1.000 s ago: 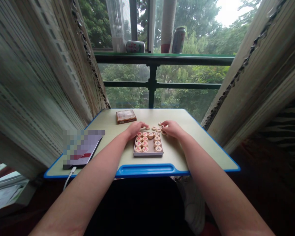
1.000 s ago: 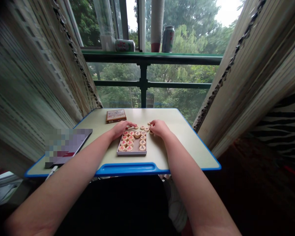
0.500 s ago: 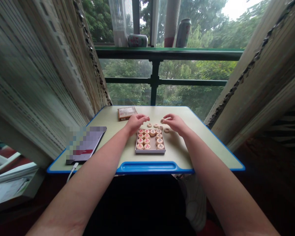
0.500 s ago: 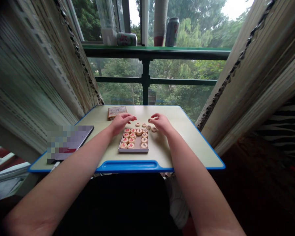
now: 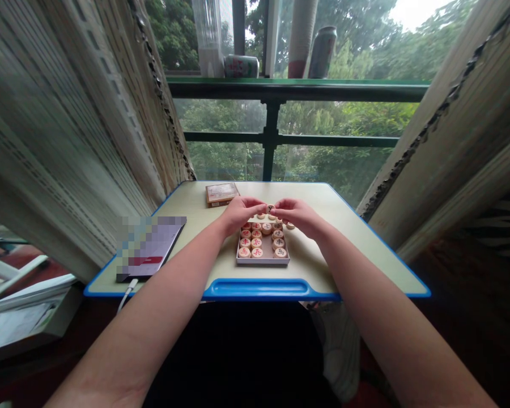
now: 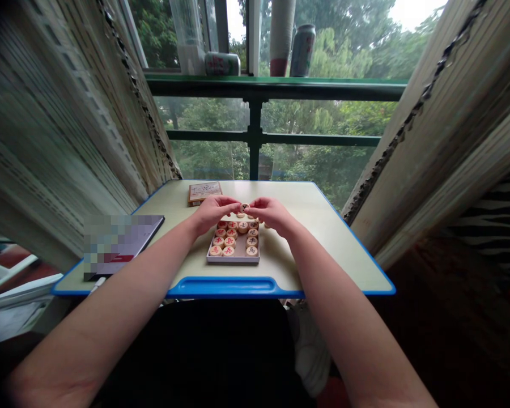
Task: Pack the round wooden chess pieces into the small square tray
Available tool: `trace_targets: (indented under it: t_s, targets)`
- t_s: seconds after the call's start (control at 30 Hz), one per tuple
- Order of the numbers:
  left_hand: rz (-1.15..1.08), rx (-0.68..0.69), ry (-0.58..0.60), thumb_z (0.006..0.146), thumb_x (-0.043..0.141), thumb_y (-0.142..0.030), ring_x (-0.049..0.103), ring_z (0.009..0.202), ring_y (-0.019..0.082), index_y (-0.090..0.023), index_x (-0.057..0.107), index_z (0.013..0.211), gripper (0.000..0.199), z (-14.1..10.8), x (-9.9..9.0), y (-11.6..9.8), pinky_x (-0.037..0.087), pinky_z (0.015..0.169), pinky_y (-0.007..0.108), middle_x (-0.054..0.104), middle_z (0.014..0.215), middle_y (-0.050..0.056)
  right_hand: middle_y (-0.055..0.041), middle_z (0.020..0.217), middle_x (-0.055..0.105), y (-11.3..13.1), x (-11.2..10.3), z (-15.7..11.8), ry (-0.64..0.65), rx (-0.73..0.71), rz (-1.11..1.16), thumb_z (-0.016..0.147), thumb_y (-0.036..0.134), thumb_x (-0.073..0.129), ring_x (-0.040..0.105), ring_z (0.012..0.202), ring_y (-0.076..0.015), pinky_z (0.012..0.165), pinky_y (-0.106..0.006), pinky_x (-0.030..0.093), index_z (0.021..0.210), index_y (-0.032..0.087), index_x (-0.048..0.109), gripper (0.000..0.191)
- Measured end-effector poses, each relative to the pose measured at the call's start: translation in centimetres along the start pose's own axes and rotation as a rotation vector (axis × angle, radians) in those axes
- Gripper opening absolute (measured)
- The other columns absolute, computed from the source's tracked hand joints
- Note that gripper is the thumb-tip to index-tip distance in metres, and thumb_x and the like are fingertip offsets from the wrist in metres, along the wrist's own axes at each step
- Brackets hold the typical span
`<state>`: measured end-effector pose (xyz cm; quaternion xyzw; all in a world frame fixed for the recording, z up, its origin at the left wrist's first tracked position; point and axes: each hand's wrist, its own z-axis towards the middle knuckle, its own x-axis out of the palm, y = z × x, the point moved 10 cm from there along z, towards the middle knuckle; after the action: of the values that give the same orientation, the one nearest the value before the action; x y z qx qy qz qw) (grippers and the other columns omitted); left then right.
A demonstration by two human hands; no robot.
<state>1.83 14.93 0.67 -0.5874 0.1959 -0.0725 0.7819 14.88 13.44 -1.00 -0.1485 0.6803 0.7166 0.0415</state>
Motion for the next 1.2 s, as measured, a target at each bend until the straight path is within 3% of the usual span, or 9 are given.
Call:
trace_targets:
  t_s: [0.17, 0.3, 0.4, 0.57, 1.2]
  targets:
    - [-0.057, 0.006, 0.014, 0.058, 0.075, -0.041, 0.059, 0.074, 0.015, -0.011, 0.070, 0.088, 0.042, -0.2, 0.3, -0.6, 0.042, 0.068, 0.029, 0.070, 0.084, 0.009, 0.0006, 0.067, 0.060, 0.3, 0.1, 0.0, 0.000, -0.024, 0.041, 0.066, 0.037, 0.072, 0.047, 0.053, -0.0064, 0.047, -0.018, 0.037, 0.077, 0.017, 0.057, 0.028]
    - [-0.044, 0.009, -0.032, 0.062, 0.072, -0.037, 0.056, 0.069, 0.013, -0.011, 0.070, 0.087, 0.037, -0.1, -0.3, -0.6, 0.042, 0.066, 0.029, 0.069, 0.081, 0.008, -0.0008, 0.071, 0.060, 2.2, -1.7, -0.6, -0.157, -0.170, -0.035, 0.070, 0.040, 0.065, 0.050, 0.059, -0.0087, 0.051, -0.020, 0.038, 0.083, 0.016, 0.060, 0.028]
    - [-0.052, -0.001, -0.039, 0.062, 0.071, -0.033, 0.054, 0.065, 0.012, -0.011, 0.070, 0.087, 0.033, 0.0, -0.6, -0.4, 0.040, 0.064, 0.028, 0.068, 0.077, 0.007, -0.0019, 0.078, 0.061, 4.3, -2.3, -1.5, -0.225, -0.322, -0.222, 0.070, 0.036, 0.065, 0.051, 0.064, -0.0102, 0.058, -0.022, 0.041, 0.091, 0.017, 0.063, 0.029]
    - [-0.073, -0.062, -0.025, 0.061, 0.069, -0.029, 0.050, 0.060, 0.010, -0.012, 0.071, 0.083, 0.027, 0.1, -0.6, 0.4, 0.036, 0.059, 0.026, 0.064, 0.066, 0.003, -0.0022, 0.082, 0.061, 5.8, -0.1, -2.2, -0.166, -0.472, -0.589, 0.069, 0.028, 0.066, 0.049, 0.065, -0.0109, 0.063, -0.024, 0.042, 0.095, 0.020, 0.066, 0.028]
    - [-0.084, -0.167, 0.030, 0.059, 0.070, -0.027, 0.052, 0.058, 0.010, -0.013, 0.071, 0.080, 0.026, -0.3, 0.1, 1.3, 0.033, 0.052, 0.022, 0.064, 0.064, 0.004, -0.0021, 0.079, 0.062, 5.9, 0.9, -2.5, -0.108, -0.498, -0.642, 0.071, 0.027, 0.063, 0.051, 0.067, -0.0115, 0.064, -0.024, 0.041, 0.090, 0.018, 0.066, 0.021]
